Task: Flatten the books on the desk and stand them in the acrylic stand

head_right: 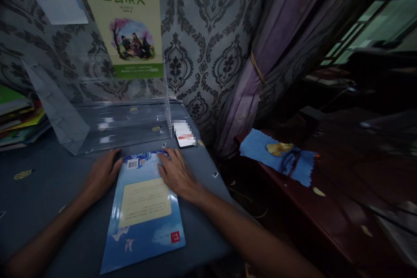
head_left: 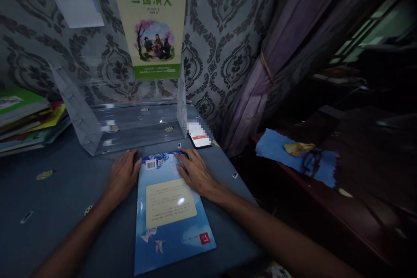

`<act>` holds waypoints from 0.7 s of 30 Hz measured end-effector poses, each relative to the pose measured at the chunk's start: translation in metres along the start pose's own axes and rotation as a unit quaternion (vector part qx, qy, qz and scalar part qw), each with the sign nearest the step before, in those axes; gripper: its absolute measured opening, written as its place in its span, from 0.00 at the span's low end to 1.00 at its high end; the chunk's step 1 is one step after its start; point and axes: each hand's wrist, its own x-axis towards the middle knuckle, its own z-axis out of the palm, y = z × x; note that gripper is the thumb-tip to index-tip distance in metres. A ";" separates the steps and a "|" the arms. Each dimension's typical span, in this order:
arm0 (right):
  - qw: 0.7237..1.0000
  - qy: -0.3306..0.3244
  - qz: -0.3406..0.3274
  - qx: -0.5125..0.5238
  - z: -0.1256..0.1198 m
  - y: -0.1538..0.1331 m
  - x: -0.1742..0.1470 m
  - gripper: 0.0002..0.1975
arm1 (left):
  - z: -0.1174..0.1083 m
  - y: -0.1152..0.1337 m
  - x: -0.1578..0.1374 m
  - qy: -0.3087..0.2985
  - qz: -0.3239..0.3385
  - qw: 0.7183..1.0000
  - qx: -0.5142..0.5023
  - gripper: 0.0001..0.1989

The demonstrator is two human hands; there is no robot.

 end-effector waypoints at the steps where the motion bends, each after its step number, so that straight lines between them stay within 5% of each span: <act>1: 1.000 0.002 -0.002 0.002 0.001 0.000 0.000 0.19 | -0.001 -0.006 0.002 0.000 -0.006 1.000 0.016 0.27; 7: 1.000 0.006 -0.001 0.017 0.000 0.001 0.000 0.19 | -0.010 -0.037 -0.005 -0.041 -0.006 0.997 0.072 0.30; 13: 0.999 -0.003 0.007 0.035 0.001 0.002 -0.001 0.20 | -0.039 -0.075 -0.031 -0.069 -0.079 0.985 0.136 0.36; 18: 0.999 0.005 -0.002 0.035 0.007 0.006 -0.001 0.20 | -0.082 -0.135 -0.068 -0.044 -0.145 0.974 0.169 0.35; 21: 0.999 0.013 -0.013 0.033 0.010 0.010 0.000 0.20 | -0.107 -0.174 -0.094 -0.014 -0.122 0.979 0.162 0.32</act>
